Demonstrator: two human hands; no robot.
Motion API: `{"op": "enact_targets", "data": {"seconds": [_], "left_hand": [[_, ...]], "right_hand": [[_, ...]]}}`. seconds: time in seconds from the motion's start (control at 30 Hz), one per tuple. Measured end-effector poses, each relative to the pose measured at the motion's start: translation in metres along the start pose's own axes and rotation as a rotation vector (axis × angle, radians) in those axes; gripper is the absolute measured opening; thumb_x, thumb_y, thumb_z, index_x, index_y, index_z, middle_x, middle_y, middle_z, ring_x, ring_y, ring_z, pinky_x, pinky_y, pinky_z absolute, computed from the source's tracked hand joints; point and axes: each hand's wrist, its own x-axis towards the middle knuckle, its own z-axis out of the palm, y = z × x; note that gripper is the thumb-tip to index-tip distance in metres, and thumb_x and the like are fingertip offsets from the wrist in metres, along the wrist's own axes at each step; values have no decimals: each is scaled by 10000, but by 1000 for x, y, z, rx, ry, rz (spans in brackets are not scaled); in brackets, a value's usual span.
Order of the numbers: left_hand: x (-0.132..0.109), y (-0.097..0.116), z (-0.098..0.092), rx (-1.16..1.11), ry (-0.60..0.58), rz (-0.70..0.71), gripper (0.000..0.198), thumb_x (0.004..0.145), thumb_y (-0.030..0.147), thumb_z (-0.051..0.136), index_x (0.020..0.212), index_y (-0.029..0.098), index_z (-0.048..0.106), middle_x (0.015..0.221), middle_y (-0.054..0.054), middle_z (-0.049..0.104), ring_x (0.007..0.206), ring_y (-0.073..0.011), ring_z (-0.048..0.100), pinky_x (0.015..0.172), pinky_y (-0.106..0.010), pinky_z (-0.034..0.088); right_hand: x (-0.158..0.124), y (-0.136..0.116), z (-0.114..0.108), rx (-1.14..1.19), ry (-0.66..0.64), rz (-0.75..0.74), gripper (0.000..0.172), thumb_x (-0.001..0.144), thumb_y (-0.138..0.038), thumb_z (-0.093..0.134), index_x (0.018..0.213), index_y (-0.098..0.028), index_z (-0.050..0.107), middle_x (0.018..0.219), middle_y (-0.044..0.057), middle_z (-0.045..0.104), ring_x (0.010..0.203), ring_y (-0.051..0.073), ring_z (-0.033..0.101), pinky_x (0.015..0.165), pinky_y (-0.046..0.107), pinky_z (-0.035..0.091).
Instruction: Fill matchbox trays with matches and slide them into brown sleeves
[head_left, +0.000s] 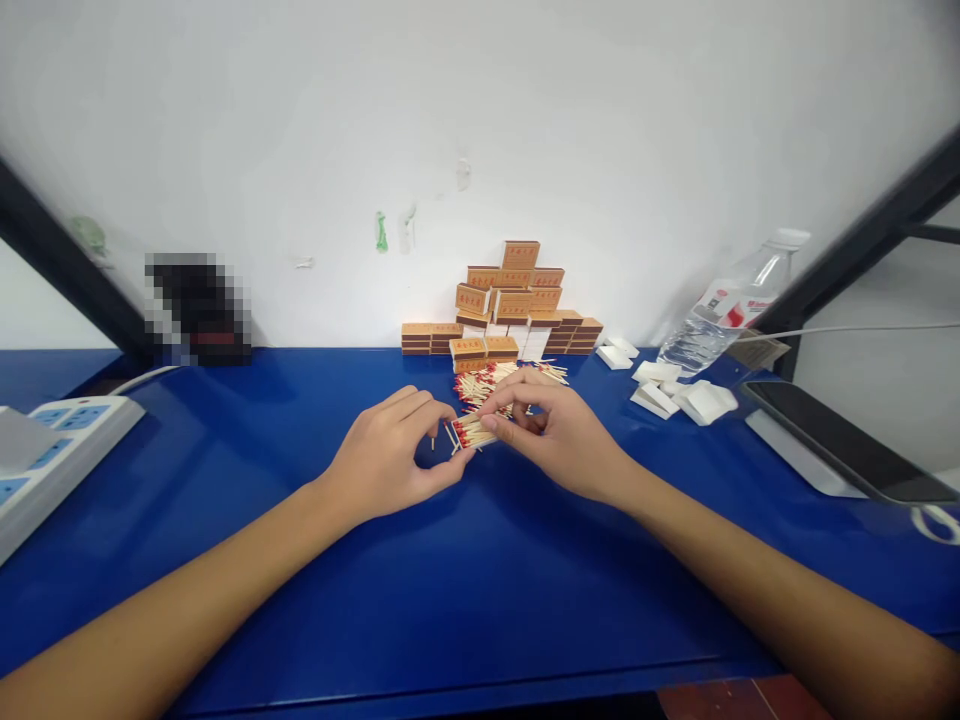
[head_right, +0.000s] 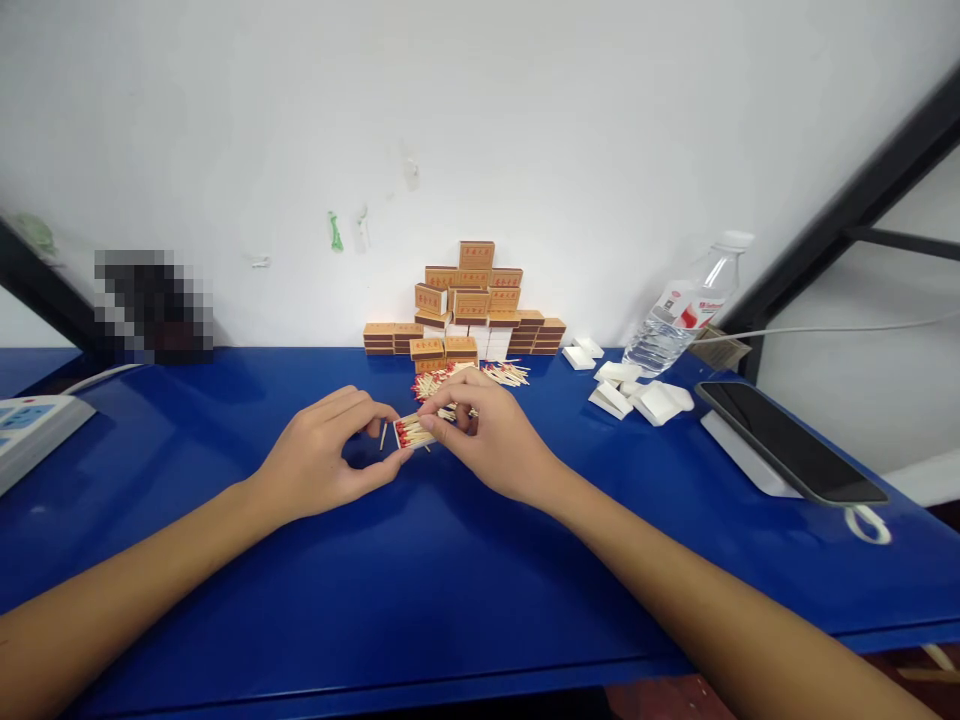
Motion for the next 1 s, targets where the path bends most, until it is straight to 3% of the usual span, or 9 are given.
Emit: {"op": "enact_targets", "data": {"seconds": [0.13, 0.3, 0.43, 0.53, 0.7, 0.93, 1.0], "left_hand": [[0, -2, 1, 8, 13, -28, 195, 942, 370, 680, 988, 181, 664, 745, -2, 588, 703, -175, 541, 665, -312, 441], [2, -4, 1, 36, 125, -221, 205, 907, 385, 720, 962, 190, 689, 730, 7, 598, 694, -166, 557, 655, -303, 446], [3, -5, 1, 64, 142, -321, 198, 885, 385, 740, 930, 195, 704, 709, 16, 604, 680, -162, 559, 663, -310, 443], [3, -6, 2, 75, 137, -336, 197, 886, 383, 738, 940, 196, 708, 699, 20, 602, 678, -163, 560, 665, -313, 442], [2, -8, 3, 71, 94, -298, 211, 893, 393, 731, 951, 193, 702, 717, 14, 603, 690, -169, 564, 651, -311, 439], [0, -6, 2, 25, -86, -156, 202, 939, 383, 687, 1012, 195, 678, 776, -1, 615, 769, -189, 575, 696, -324, 466], [-1, -5, 2, 13, -141, -124, 209, 954, 383, 673, 1035, 190, 673, 809, -9, 627, 792, -194, 578, 697, -330, 466]], "right_hand": [[0, 3, 0, -8, 32, -11, 123, 980, -321, 664, 1041, -227, 715, 929, 25, 590, 707, 146, 522, 666, 305, 467], [0, 8, 3, -142, 104, -10, 92, 983, -274, 635, 916, -212, 649, 849, 11, 626, 698, 151, 539, 657, 300, 434], [-3, 12, 12, -304, -68, 34, 149, 920, -333, 738, 928, -200, 669, 921, 32, 639, 768, 171, 584, 694, 310, 434], [-5, 12, 19, -409, -183, 75, 119, 953, -292, 707, 969, -187, 653, 1029, 65, 642, 857, 193, 621, 735, 314, 448], [-3, 14, 6, -550, -252, 141, 85, 1023, -220, 600, 947, -190, 624, 1018, 76, 645, 823, 193, 629, 732, 307, 446], [4, 19, -23, -551, 17, 37, 111, 1036, -187, 543, 929, -201, 564, 981, 62, 603, 830, 203, 600, 755, 324, 442], [3, 15, -21, -484, 1, -61, 104, 1041, -188, 535, 940, -203, 554, 981, 60, 594, 843, 202, 589, 765, 324, 449]]}}
